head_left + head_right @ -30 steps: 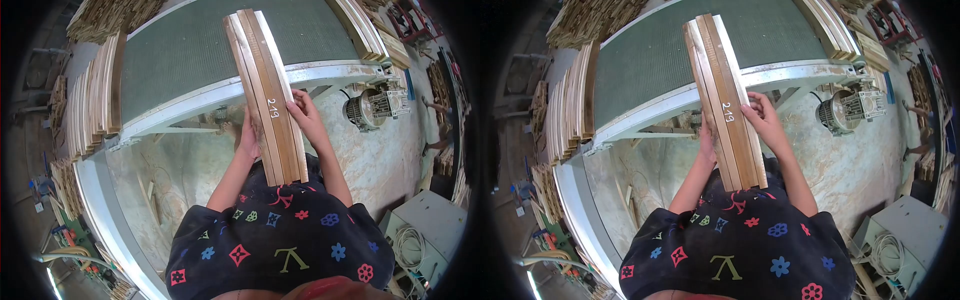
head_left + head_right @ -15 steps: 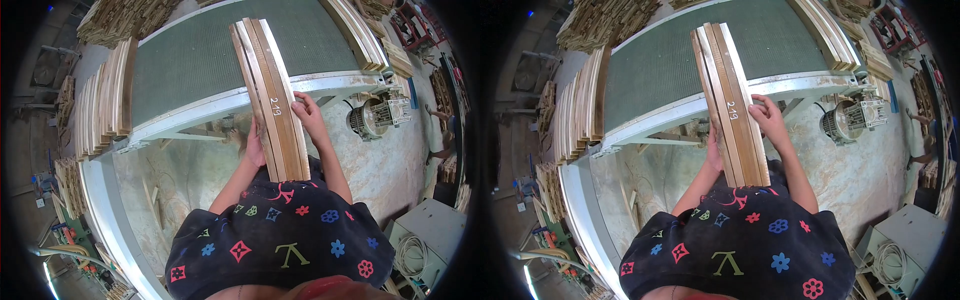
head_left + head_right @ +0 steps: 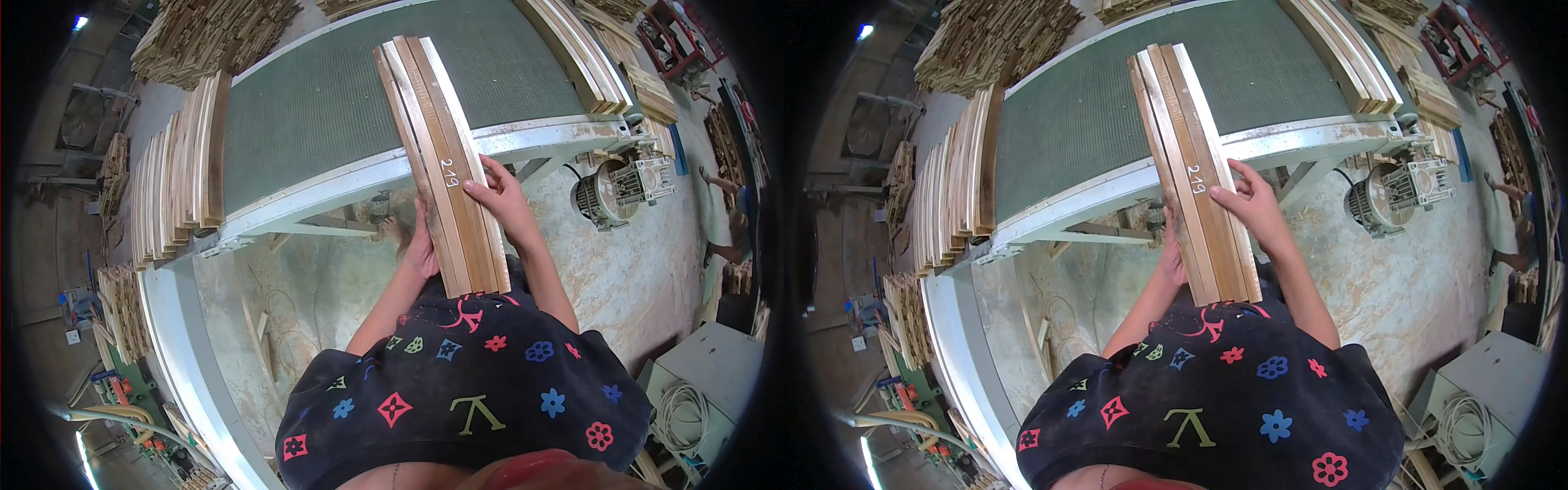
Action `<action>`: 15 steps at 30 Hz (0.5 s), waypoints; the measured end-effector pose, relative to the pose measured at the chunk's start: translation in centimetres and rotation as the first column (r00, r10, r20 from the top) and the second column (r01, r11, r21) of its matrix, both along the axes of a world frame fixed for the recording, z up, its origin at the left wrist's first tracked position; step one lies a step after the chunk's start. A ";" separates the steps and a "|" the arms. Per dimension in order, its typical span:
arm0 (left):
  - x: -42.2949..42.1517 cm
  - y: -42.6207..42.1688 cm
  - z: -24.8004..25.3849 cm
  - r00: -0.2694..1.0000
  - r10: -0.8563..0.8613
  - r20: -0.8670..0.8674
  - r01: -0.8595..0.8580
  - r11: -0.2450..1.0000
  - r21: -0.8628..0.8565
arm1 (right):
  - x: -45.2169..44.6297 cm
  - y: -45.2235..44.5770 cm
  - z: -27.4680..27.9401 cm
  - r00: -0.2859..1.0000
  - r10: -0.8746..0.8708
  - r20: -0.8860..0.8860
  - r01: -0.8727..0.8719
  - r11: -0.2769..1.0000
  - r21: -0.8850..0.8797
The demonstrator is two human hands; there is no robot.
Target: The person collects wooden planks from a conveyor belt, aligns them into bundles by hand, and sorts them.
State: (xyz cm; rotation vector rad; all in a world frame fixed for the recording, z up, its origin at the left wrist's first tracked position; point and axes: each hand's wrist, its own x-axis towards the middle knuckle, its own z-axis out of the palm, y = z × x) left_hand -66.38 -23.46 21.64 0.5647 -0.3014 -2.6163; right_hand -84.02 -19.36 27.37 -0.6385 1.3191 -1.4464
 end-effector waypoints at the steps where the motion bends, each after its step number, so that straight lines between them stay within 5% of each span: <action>1: -0.1 0.0 0.0 0.999 0.015 0.042 -0.013 0.999 -0.030 | -0.1 -0.1 0.0 1.000 -0.007 0.012 0.007 1.000 -0.012; 15: 0.1 -0.1 1.0 0.997 0.041 0.069 -0.041 0.999 -0.011 | 0.3 -0.1 0.4 1.000 0.021 0.013 -0.021 1.000 0.008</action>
